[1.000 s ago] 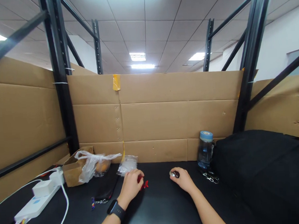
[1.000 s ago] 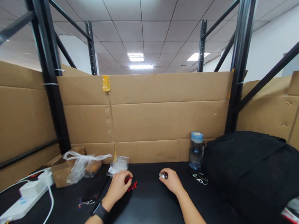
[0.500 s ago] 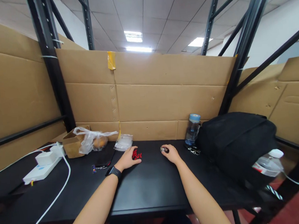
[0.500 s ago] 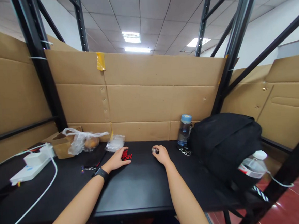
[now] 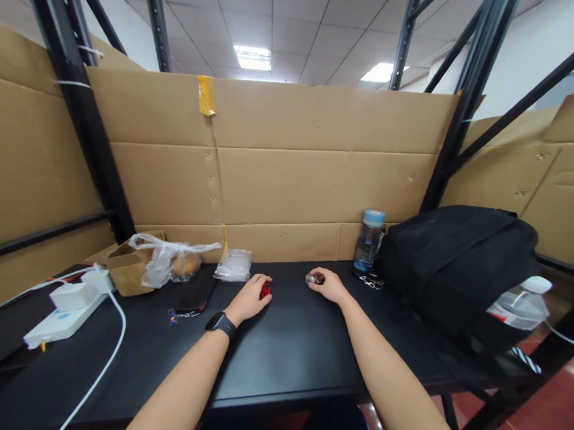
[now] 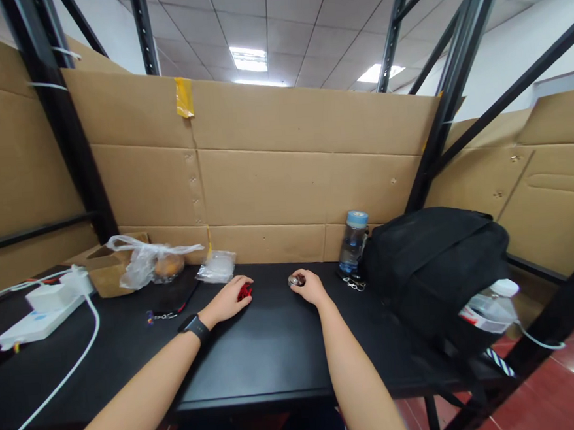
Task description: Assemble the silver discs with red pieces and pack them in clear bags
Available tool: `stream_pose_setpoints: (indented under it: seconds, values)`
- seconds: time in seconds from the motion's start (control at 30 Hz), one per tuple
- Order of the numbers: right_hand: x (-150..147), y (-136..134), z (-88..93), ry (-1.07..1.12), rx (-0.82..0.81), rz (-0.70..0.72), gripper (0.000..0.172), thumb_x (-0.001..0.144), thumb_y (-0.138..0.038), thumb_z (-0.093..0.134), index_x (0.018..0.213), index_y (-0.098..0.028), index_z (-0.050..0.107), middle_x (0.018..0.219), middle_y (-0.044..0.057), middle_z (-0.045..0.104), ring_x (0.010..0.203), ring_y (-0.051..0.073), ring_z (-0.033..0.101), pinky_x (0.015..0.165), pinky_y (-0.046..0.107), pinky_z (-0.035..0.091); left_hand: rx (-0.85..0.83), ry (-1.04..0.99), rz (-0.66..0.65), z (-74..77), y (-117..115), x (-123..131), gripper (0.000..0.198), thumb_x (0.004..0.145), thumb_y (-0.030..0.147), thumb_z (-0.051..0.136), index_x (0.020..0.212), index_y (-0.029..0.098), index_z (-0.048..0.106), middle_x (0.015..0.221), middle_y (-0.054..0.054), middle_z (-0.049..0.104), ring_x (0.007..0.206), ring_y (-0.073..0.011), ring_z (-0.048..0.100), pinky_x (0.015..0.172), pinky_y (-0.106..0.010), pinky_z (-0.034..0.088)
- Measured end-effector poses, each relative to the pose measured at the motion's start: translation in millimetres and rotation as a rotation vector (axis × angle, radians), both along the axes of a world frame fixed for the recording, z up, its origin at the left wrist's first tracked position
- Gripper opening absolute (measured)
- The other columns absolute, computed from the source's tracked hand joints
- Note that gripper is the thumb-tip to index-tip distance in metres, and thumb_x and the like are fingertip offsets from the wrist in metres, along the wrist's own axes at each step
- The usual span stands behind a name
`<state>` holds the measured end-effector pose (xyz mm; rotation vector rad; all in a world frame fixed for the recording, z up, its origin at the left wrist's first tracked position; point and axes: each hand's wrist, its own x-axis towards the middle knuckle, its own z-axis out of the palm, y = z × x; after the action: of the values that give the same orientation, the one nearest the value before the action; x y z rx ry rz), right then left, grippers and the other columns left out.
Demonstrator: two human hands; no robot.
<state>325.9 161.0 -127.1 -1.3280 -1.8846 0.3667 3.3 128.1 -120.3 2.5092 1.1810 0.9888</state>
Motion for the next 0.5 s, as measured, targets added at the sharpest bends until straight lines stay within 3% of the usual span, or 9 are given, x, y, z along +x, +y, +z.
stream_pose_setpoints:
  seconds: [0.3, 0.5]
  values:
    - [-0.9, -3.1, 2.7, 0.039, -0.059, 0.038, 0.043, 0.064, -0.019, 0.076, 0.106, -0.02, 0.067, 0.089, 0.001, 0.069, 0.078, 0.017, 0.063, 0.079, 0.029, 0.05, -0.001, 0.012, -0.061, -0.2, 4.6, 12.0, 0.029, 0.088, 0.018, 0.055, 0.116, 0.019, 0.061, 0.116, -0.009, 0.061, 0.109, -0.023, 0.06, 0.103, -0.039, 0.047]
    - [0.6, -8.0, 7.0, 0.019, -0.094, 0.077, 0.057, 0.062, -0.023, 0.083, 0.116, -0.02, 0.065, 0.092, 0.001, 0.067, 0.08, 0.016, 0.062, 0.08, 0.028, 0.05, -0.025, -0.053, -0.06, 9.2, -0.4, 2.6, 0.042, 0.089, 0.04, 0.063, 0.125, 0.02, 0.058, 0.123, -0.01, 0.062, 0.113, -0.0246, 0.061, 0.104, -0.038, 0.047]
